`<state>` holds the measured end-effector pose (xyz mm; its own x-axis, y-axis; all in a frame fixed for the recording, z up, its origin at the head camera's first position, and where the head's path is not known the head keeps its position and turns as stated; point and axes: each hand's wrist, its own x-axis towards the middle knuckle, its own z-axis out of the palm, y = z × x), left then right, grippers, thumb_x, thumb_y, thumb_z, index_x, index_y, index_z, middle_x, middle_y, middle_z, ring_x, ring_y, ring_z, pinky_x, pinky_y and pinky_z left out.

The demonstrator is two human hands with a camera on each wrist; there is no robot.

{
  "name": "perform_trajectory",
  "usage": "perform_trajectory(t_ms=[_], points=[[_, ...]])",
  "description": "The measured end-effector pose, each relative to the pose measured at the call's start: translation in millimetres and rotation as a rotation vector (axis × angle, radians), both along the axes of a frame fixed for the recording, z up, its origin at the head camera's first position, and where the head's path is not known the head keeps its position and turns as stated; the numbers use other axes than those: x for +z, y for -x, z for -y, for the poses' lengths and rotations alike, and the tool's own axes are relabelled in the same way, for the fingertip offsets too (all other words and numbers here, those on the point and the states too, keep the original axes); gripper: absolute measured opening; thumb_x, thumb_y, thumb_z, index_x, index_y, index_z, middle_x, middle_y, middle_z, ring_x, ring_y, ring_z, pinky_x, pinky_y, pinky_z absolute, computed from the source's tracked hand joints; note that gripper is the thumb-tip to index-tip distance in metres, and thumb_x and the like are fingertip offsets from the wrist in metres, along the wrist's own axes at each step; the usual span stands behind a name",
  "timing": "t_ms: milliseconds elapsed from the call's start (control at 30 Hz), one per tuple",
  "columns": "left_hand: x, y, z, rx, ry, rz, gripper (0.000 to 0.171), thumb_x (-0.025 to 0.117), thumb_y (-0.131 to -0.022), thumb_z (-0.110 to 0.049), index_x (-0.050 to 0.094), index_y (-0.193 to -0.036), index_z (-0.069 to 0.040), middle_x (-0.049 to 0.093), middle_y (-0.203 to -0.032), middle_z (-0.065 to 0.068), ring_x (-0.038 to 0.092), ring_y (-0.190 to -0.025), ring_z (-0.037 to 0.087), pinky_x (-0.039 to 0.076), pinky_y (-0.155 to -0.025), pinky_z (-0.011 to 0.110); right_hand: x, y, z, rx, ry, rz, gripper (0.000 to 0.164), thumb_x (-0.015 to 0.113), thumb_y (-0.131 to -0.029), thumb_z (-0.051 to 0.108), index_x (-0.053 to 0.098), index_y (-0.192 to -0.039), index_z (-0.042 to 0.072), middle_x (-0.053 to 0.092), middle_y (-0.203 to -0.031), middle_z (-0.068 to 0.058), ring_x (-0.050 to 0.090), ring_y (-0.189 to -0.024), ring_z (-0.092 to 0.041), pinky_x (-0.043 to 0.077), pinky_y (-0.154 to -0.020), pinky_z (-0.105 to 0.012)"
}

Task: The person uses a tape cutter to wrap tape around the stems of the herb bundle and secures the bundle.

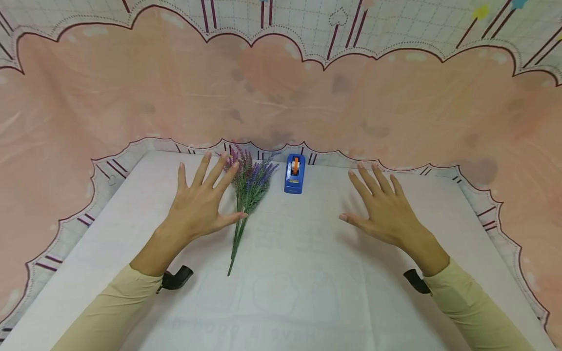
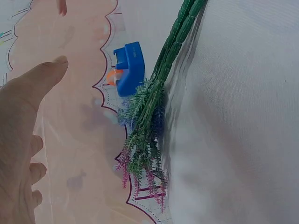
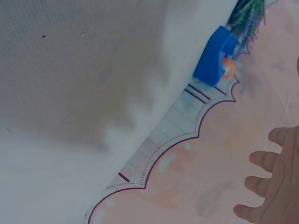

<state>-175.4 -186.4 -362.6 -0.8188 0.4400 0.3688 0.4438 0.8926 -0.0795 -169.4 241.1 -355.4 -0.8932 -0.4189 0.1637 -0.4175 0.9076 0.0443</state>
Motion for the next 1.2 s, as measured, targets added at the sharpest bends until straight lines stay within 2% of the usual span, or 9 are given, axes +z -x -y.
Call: perform_trajectory(t_ms=[467, 800, 1033, 1200], points=[[-1.3, 1.0, -3, -0.013, 0.005, 0.001, 0.112, 0.064, -0.075, -0.079, 0.025, -0.163, -0.020, 0.015, -0.170, 0.007, 0.007, -0.157, 0.035, 0.007, -0.111, 0.080, -1.2, 0.2, 2, 0.001, 0.008, 0.013, 0.100, 0.049, -0.091, 0.075, 0.011, -0.165, 0.021, 0.003, -0.172, -0.006, -0.004, -0.157, -0.032, 0.005, -0.120, -0.066], [0.9, 6.3, -13, -0.043, 0.020, -0.008, 0.113, 0.063, -0.076, -0.080, 0.024, -0.163, -0.021, 0.013, -0.171, 0.008, 0.002, -0.157, 0.033, 0.005, -0.111, 0.079, -0.4, 5.8, 7, 0.013, 0.008, -0.002, 0.099, 0.048, -0.091, 0.076, 0.009, -0.165, 0.022, 0.001, -0.172, -0.003, -0.008, -0.157, -0.029, 0.008, -0.119, -0.068], [0.1, 10.5, -20, -0.062, 0.026, 0.006, 0.110, 0.061, -0.078, -0.080, 0.024, -0.163, -0.022, 0.013, -0.171, 0.008, -0.003, -0.157, 0.032, 0.003, -0.112, 0.078, 0.6, 13.4, 13, 0.018, 0.014, 0.008, 0.099, 0.048, -0.091, 0.077, 0.015, -0.165, 0.020, 0.006, -0.172, -0.006, -0.002, -0.157, -0.031, 0.007, -0.120, -0.066], [-0.7, 15.9, -26, -0.064, 0.039, 0.032, 0.110, 0.060, -0.078, -0.081, 0.024, -0.163, -0.022, 0.010, -0.171, 0.008, 0.001, -0.157, 0.034, 0.005, -0.113, 0.078, 0.8, 18.9, 17, 0.024, 0.027, -0.003, 0.099, 0.050, -0.090, 0.076, 0.018, -0.164, 0.019, 0.011, -0.171, -0.007, 0.005, -0.157, -0.033, 0.012, -0.120, -0.066]])
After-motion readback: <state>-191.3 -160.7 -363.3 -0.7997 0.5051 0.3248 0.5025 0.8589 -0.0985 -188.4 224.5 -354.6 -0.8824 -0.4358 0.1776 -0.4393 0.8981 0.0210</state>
